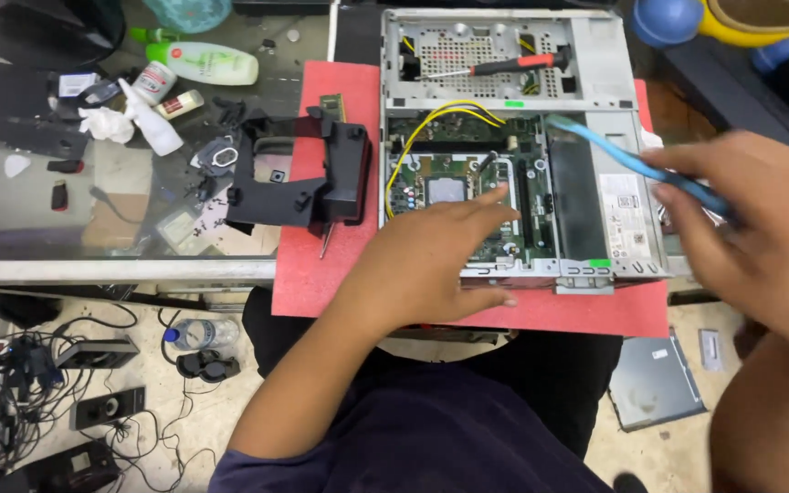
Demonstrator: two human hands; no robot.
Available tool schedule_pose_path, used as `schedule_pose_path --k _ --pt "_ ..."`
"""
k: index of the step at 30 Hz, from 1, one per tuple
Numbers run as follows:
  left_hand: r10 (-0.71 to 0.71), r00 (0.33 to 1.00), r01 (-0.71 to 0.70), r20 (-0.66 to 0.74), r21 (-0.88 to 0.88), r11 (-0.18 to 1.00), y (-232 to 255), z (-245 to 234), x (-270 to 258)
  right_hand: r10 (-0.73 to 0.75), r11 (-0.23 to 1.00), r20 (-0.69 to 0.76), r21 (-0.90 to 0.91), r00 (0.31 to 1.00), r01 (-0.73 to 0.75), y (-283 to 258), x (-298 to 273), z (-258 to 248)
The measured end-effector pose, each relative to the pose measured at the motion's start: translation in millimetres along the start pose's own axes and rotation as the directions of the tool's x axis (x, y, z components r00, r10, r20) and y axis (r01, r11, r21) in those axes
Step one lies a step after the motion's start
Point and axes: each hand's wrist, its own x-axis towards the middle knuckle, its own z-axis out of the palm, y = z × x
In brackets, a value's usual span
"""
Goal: The person cleans the internal components of a desktop computer case using a blue air blower and a white tissue. They blow air onto the motherboard and then wipe various parts, including the CPU socket area and surrounding components, with the tissue.
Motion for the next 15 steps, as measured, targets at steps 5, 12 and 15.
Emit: schedule_pose_path --k 5,12,15 --pt "0.012 1.000 -0.012 -0.022 -0.021 1.000 0.8 -1.3 -1.3 0.129 0.991 -0.173 0.053 0.976 -0.122 8.7 -62.9 23.0" --pt "-0.015 0.998 0.015 -0.067 0.000 1.000 2.9 -1.5 -3.3 0.233 0.962 -0.324 0.213 0.917 -0.169 5.8 -72.3 48.8" --pt "-0.067 0.997 0.067 -0.034 0.014 0.998 7.6 -4.3 -3.1 0.234 0.959 -0.326 0.232 0.916 -0.162 3.6 -70.2 50.5"
